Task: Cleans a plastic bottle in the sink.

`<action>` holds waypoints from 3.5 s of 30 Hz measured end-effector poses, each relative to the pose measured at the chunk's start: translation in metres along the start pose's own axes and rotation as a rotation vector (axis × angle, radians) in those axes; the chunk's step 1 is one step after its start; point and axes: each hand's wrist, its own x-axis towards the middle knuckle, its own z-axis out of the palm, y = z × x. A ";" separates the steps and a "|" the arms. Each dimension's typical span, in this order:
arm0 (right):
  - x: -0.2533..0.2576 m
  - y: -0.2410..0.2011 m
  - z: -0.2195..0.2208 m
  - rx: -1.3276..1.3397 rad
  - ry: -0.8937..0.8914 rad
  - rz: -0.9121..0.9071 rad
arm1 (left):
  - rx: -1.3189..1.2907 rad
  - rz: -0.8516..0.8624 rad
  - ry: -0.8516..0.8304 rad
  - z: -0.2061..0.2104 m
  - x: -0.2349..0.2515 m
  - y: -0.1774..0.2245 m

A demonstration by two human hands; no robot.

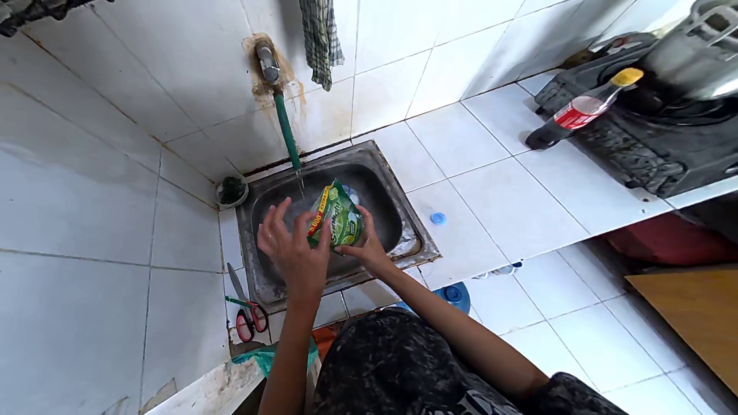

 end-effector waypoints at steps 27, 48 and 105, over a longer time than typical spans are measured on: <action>0.093 0.008 0.026 -0.046 -0.462 0.384 | -0.141 -0.402 -0.425 -0.005 0.060 -0.071; 0.062 -0.007 -0.010 -0.045 -0.267 0.305 | -0.252 -0.375 -0.554 0.018 0.072 -0.055; 0.038 -0.022 -0.073 0.301 0.065 0.164 | 0.098 -0.159 -1.368 0.064 0.101 -0.017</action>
